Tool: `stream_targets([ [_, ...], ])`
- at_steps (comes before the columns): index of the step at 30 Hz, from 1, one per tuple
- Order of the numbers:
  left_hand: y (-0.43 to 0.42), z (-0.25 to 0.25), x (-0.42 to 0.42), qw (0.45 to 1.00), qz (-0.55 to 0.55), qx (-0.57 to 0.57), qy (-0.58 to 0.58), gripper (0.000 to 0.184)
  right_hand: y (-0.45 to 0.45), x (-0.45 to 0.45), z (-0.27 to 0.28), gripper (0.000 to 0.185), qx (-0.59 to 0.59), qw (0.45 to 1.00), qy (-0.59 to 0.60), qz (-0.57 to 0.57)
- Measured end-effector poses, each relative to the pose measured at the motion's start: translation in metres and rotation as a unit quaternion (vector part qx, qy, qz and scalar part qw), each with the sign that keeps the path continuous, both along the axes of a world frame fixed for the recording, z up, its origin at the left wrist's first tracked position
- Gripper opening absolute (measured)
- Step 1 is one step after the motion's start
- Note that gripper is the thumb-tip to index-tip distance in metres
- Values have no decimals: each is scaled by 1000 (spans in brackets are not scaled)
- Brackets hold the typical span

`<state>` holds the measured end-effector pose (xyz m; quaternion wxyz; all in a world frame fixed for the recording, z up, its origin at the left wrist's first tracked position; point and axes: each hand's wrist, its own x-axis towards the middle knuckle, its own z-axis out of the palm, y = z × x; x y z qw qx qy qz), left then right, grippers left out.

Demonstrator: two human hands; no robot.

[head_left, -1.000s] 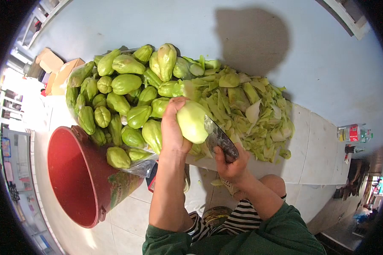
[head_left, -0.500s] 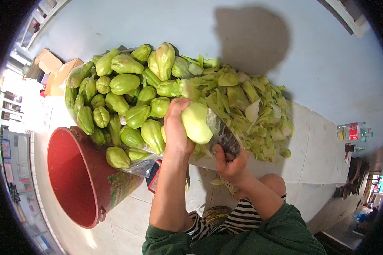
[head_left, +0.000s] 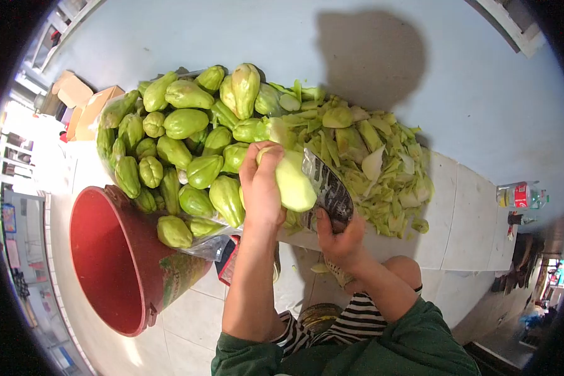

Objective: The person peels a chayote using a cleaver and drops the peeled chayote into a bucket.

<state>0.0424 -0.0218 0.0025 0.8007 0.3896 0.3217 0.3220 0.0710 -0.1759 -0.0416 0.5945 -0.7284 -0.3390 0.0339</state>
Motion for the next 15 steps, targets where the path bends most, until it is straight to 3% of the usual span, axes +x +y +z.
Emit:
stream_targets([
  [2, 1, 3, -1, 998, -1, 46, 31, 18, 1, 0, -2, 17, -2, 1000, 12, 1],
  [7, 3, -3, -1, 1000, 0, -17, -18, 18, -2, 3, -14, 18, -9, 999, -35, -15],
  [9, 4, 2, -6, 999, -19, -18, -23, 21, -7, 9, -10, 22, -25, 997, 74, 23],
  [10, 6, 6, -9, 999, -38, -17, -28, 24, -11, 16, -2, 22, -25, 997, 74, 22],
  [12, 12, 15, -18, 995, -93, -20, -28, 24, -18, 33, 22, 26, -64, 958, 271, 63],
  [13, 16, 18, -23, 988, -147, -24, -27, 24, -20, 41, 31, 26, -65, 958, 271, 62],
  [14, 21, 19, -26, 982, -183, -36, -30, 36, -21, 50, 38, 27, -51, 934, 334, 115],
  [15, 19, 20, -25, 982, -184, -36, -31, 36, -23, 58, 41, 29, -36, 904, 393, 166],
])
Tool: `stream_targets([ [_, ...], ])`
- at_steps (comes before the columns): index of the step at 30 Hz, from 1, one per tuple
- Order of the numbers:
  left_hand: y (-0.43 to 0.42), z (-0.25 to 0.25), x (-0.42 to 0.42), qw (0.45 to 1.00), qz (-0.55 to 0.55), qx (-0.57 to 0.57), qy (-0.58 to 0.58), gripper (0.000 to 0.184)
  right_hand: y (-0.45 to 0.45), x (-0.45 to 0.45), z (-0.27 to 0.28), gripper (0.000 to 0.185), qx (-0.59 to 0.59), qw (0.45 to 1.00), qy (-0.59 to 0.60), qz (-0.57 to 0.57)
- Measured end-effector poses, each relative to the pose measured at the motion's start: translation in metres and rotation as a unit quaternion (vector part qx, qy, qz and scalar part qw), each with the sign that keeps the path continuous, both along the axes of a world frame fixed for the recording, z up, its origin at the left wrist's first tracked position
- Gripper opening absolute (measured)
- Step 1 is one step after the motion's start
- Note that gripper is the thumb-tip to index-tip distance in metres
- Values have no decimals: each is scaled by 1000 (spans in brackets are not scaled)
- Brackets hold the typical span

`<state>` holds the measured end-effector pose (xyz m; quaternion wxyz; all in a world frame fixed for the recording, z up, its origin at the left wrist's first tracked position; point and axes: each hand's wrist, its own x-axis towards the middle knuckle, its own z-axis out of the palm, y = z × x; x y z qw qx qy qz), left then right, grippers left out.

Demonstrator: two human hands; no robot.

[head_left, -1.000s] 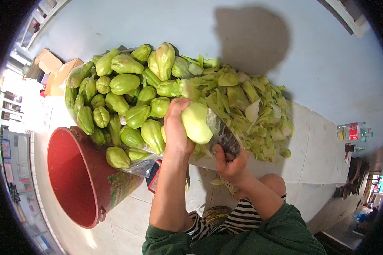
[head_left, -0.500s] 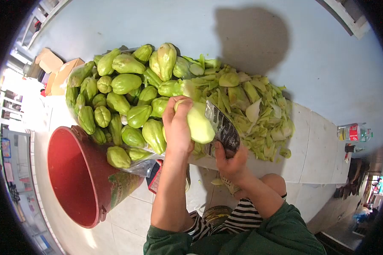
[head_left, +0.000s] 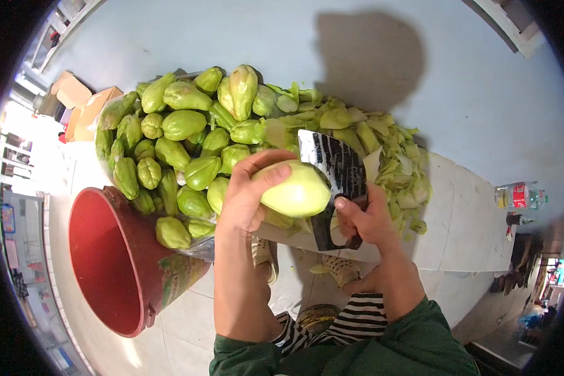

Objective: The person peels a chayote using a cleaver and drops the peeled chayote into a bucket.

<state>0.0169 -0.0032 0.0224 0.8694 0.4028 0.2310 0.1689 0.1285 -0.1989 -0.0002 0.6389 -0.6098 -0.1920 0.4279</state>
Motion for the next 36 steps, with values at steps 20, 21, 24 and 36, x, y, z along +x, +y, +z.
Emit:
stream_targets([
  [20, -23, -26, 24, 1000, 9, 6, -9, 54, 4, 2, -13, 21, 43, 988, 144, -45],
  [21, -25, -27, 26, 1000, 21, -5, -17, 54, 6, 1, -14, 22, 42, 985, 149, -70],
  [24, -35, -31, 31, 997, 60, -29, -37, 53, 16, -11, -7, 24, 52, 981, 136, -130],
  [36, -16, -10, 13, 997, -23, 66, 33, 54, 6, -3, 2, 22, 6, 994, 106, -39],
])
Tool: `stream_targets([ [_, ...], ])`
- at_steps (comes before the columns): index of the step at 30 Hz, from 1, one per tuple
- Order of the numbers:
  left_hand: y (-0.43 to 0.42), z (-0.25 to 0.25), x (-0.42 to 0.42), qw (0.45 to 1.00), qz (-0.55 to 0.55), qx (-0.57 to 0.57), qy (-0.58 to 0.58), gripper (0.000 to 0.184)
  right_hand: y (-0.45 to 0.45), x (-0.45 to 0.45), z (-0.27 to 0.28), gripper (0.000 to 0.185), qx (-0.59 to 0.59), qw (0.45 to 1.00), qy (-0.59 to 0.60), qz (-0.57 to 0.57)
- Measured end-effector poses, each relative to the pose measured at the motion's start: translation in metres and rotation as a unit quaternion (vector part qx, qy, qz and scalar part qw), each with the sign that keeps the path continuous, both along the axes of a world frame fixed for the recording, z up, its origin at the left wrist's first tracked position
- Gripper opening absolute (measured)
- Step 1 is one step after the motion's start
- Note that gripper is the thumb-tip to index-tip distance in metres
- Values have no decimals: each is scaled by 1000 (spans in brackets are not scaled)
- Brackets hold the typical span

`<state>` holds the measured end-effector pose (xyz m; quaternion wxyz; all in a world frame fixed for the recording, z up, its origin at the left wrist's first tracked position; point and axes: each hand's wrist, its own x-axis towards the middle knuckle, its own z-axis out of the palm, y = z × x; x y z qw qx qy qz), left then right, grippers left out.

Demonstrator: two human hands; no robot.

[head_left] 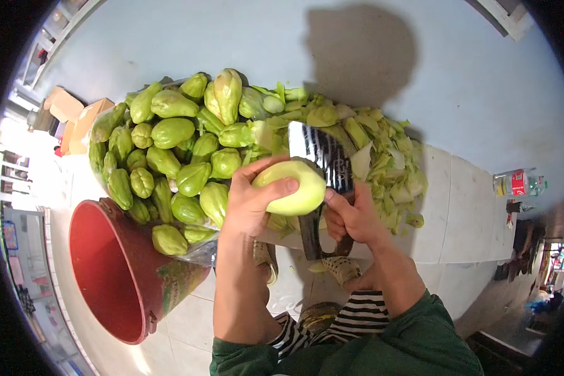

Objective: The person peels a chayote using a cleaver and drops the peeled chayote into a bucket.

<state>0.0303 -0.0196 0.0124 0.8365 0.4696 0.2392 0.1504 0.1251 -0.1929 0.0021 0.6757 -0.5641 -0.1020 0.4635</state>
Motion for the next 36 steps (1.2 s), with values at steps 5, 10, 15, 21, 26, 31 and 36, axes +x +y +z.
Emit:
stream_targets([
  [5, 5, 4, -12, 997, -40, 27, 59, 57, -5, 13, -3, 26, -25, 992, -20, 118],
  [10, -6, -9, 4, 996, 56, -45, -58, 55, 6, -5, -12, 28, 57, 998, -2, 4],
  [15, 0, -2, 3, 998, 29, -49, -36, 54, 5, -2, -8, 27, 72, 997, 13, 8],
  [21, -5, -11, 2, 997, 54, -19, -42, 53, 6, -4, -17, 30, 37, 998, -10, 43],
  [26, -14, -5, 11, 992, 89, -50, -75, 51, 8, -8, -20, 32, 107, 994, -32, -10],
  [31, -19, -12, 12, 990, 101, -42, -90, 48, 9, -11, -20, 34, 22, 994, -107, -22],
  [36, -25, -16, 17, 988, 108, -43, -103, 48, 10, -14, -23, 39, -16, 987, -153, -48],
])
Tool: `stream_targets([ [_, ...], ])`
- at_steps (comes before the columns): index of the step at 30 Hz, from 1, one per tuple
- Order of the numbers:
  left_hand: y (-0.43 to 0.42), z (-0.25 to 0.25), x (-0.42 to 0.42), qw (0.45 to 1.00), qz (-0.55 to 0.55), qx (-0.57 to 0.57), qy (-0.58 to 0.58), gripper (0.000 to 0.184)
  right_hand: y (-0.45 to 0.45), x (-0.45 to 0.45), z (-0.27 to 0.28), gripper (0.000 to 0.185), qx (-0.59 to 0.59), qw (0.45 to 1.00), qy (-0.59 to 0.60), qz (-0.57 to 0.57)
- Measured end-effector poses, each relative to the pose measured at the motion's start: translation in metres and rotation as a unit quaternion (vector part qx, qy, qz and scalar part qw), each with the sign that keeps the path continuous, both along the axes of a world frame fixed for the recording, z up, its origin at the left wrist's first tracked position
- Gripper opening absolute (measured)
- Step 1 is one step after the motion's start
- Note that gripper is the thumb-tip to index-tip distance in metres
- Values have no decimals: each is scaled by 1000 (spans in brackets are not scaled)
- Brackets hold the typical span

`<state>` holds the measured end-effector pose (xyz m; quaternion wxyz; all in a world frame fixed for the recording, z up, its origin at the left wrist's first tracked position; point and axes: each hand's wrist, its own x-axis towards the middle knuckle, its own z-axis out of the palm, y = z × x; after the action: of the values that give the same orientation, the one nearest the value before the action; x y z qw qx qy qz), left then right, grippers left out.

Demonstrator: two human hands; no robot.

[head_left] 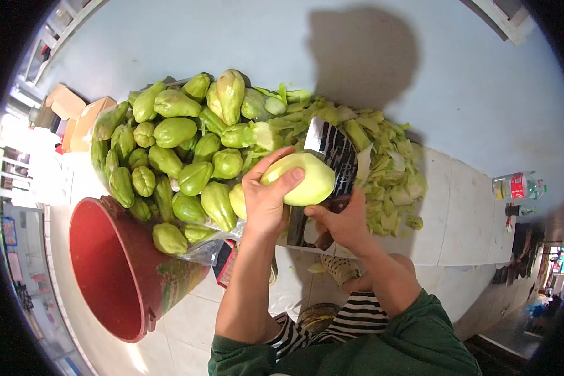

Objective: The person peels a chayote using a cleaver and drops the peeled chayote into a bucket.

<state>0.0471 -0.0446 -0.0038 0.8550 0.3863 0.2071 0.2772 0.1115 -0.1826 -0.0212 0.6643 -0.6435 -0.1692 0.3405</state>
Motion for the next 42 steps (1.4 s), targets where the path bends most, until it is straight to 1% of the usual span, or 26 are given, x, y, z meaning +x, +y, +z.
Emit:
stream_targets([
  [2, -3, 1, 1, 1000, 16, -1, 12, 49, 3, -1, -5, 42, 29, 997, -56, -43],
  [6, -5, 0, 2, 1000, 18, 0, 19, 51, 5, 6, 14, 38, 6, 999, -25, -29],
  [8, 2, 11, -3, 997, -44, -32, 47, 56, 3, 11, 17, 45, -39, 999, 0, 3],
  [9, 7, 10, -6, 997, -44, -32, 48, 56, 3, 13, 21, 45, -39, 999, 1, 3],
  [11, 16, 10, -12, 990, -94, 34, 96, 63, 2, 16, 26, 49, -104, 993, -12, 52],
  [15, 11, 5, -10, 991, -74, 76, 88, 66, 2, 16, 19, 50, -85, 995, -3, 54],
  [17, 12, 2, -9, 990, -81, 79, 80, 66, 1, 15, 15, 60, -81, 996, 7, 36],
  [18, 11, 0, -8, 990, -81, 79, 80, 66, 0, 13, 10, 60, -81, 996, 6, 36],
  [20, 9, -1, -5, 992, -76, 71, 75, 63, 1, 11, 2, 59, -39, 998, -51, -10],
  [21, 9, -2, -5, 992, -76, 71, 74, 63, 2, 10, 4, 59, -38, 998, -51, -10],
  [23, 9, -3, -4, 992, -77, 64, 71, 60, 3, 9, 9, 45, -26, 999, -42, -1],
  [24, 8, -3, -4, 992, -77, 64, 71, 60, 3, 9, 10, 45, -25, 999, -43, 0],
  [26, 5, -4, -4, 994, -62, 61, 59, 57, 3, 6, 10, 41, -41, 999, -5, -2],
  [29, 5, -3, -4, 996, -55, 42, 56, 55, 3, 0, 4, 38, -17, 1000, -13, -14],
  [33, 11, 3, -8, 995, -53, 46, 63, 54, 6, 6, 10, 36, -9, 999, -34, -3],
  [35, 18, 10, -12, 993, -52, 81, 72, 54, 5, 11, 22, 49, -59, 996, -11, 59],
  [36, 21, 11, -15, 993, -51, 81, 72, 54, 3, 13, 26, 49, -59, 996, -12, 60],
  [38, 26, 12, -22, 986, -99, 85, 100, 51, 2, 14, 32, 51, -97, 989, 0, 112],
  [39, 27, 23, -24, 983, -123, 78, 110, 48, 2, 16, 35, 51, -98, 989, 1, 115],
  [40, 28, 24, -26, 983, -122, 76, 112, 48, 2, 18, 38, 52, -118, 983, -11, 140],
  [41, 29, 24, -28, 976, -144, 89, 139, 55, 1, 19, 39, 53, -137, 977, -22, 163],
  [42, 30, 24, -28, 967, -166, 103, 164, 62, 1, 19, 36, 53, -136, 977, -22, 162],
])
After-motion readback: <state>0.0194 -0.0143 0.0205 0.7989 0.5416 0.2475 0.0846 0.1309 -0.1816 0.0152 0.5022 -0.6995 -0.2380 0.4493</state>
